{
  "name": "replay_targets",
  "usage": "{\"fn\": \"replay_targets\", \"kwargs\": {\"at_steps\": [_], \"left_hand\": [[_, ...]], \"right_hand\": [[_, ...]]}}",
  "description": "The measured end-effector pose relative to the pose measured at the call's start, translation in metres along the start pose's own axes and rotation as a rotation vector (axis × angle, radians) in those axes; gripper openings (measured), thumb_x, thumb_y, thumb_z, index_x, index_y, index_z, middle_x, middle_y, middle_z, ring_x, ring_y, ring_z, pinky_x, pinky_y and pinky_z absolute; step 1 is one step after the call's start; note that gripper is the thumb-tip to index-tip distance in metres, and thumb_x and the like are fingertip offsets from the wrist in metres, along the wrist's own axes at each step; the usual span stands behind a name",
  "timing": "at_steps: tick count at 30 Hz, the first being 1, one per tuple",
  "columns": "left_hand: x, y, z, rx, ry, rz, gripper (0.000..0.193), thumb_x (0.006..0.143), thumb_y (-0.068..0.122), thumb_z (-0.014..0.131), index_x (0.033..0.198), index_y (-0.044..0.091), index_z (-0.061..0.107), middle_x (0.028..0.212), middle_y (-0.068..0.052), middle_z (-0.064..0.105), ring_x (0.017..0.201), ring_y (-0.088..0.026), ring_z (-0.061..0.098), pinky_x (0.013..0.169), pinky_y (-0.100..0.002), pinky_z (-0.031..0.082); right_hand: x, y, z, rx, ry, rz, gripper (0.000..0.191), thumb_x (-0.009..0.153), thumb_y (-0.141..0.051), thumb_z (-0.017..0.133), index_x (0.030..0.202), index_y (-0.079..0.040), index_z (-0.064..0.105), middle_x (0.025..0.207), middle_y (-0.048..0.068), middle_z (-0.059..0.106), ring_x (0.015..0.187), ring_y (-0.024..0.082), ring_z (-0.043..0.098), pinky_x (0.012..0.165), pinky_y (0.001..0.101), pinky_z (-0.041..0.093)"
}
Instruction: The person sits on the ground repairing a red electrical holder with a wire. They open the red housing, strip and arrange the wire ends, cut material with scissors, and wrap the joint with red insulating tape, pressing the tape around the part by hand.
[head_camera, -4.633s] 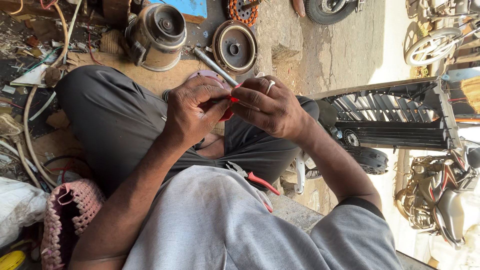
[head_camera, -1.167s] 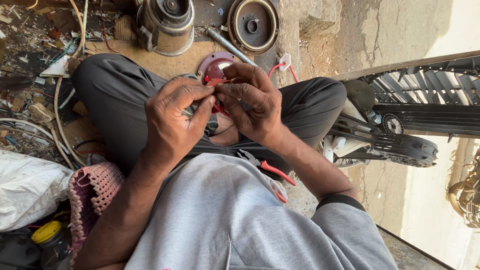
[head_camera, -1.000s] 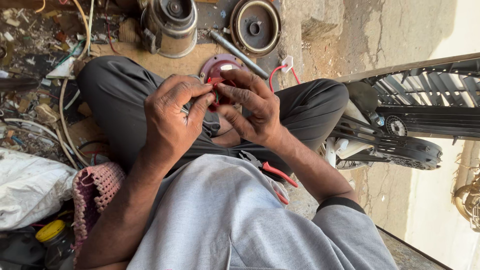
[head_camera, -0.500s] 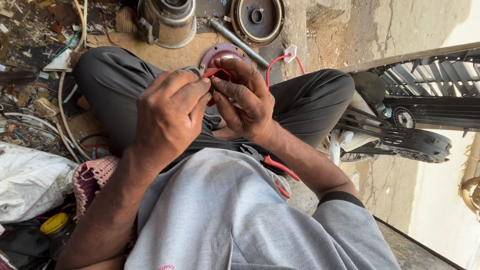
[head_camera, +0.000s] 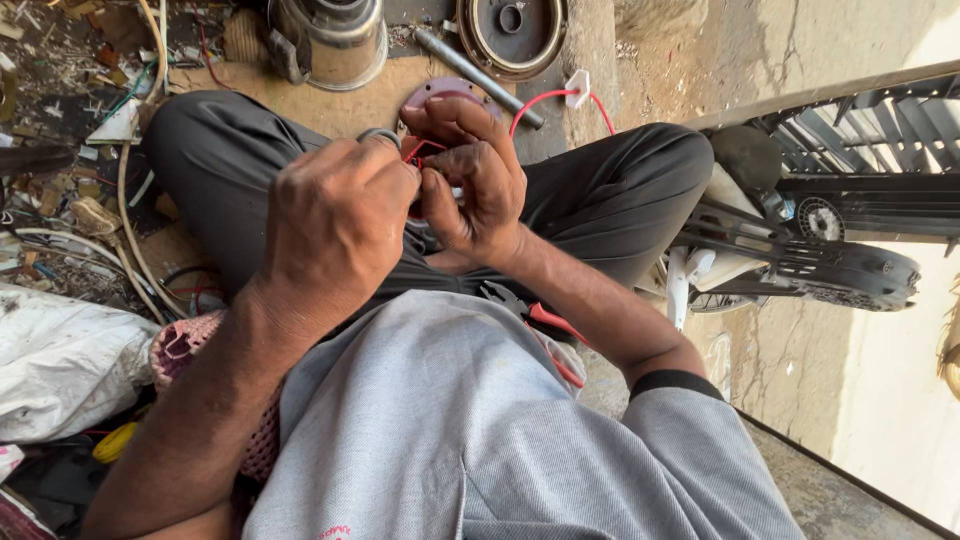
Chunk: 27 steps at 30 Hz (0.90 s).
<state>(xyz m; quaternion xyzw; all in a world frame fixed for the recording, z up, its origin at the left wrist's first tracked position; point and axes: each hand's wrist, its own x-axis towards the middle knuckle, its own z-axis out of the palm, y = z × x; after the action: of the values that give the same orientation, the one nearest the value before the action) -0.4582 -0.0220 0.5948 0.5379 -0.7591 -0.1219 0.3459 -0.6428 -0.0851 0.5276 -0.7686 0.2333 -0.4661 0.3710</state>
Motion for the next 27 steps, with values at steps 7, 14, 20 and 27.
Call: {"fn": "replay_targets", "kwargs": {"at_steps": [7, 14, 20, 27], "left_hand": [[0.003, -0.003, -0.007, 0.299, -0.032, 0.074, 0.026, 0.101, 0.01, 0.06, 0.12, -0.003, 0.071, 0.097, -0.008, 0.065, 0.082, -0.021, 0.063, 0.066, -0.035, 0.054], [-0.001, -0.02, -0.005, 0.484, -0.142, 0.122, 0.062, 0.089, 0.049, 0.062, 0.12, -0.005, 0.07, 0.092, -0.007, 0.066, 0.079, -0.017, 0.065, 0.062, -0.031, 0.055], [0.019, -0.026, -0.021, 0.441, -0.131, 0.181, 0.033, 0.102, 0.019, 0.07, 0.128, -0.002, 0.07, 0.107, -0.011, 0.067, 0.092, -0.02, 0.068, 0.078, -0.034, 0.059], [0.008, -0.046, 0.005, 0.134, 0.208, 0.256, 0.036, 0.091, 0.014, 0.082, 0.115, -0.009, 0.07, 0.132, -0.018, 0.062, 0.11, -0.033, 0.071, 0.092, -0.04, 0.062]], "right_hand": [[0.031, -0.02, -0.009, -0.097, -0.056, 0.137, 0.01, 0.106, -0.001, 0.067, 0.115, 0.003, 0.065, 0.141, 0.022, 0.06, 0.117, 0.027, 0.07, 0.097, 0.0347, 0.06], [0.058, -0.034, -0.031, -0.277, -0.399, 0.061, 0.031, 0.105, -0.012, 0.075, 0.131, 0.001, 0.064, 0.147, 0.021, 0.054, 0.133, 0.034, 0.064, 0.107, 0.0375, 0.056], [0.073, -0.031, -0.039, -0.235, -0.445, 0.103, 0.025, 0.108, -0.008, 0.072, 0.132, -0.002, 0.067, 0.146, 0.019, 0.057, 0.13, 0.03, 0.067, 0.104, 0.0348, 0.059], [0.073, -0.022, -0.038, -0.204, -0.424, 0.18, 0.018, 0.109, -0.006, 0.072, 0.126, -0.002, 0.071, 0.137, 0.015, 0.062, 0.104, 0.02, 0.076, 0.088, 0.0274, 0.065]]}}
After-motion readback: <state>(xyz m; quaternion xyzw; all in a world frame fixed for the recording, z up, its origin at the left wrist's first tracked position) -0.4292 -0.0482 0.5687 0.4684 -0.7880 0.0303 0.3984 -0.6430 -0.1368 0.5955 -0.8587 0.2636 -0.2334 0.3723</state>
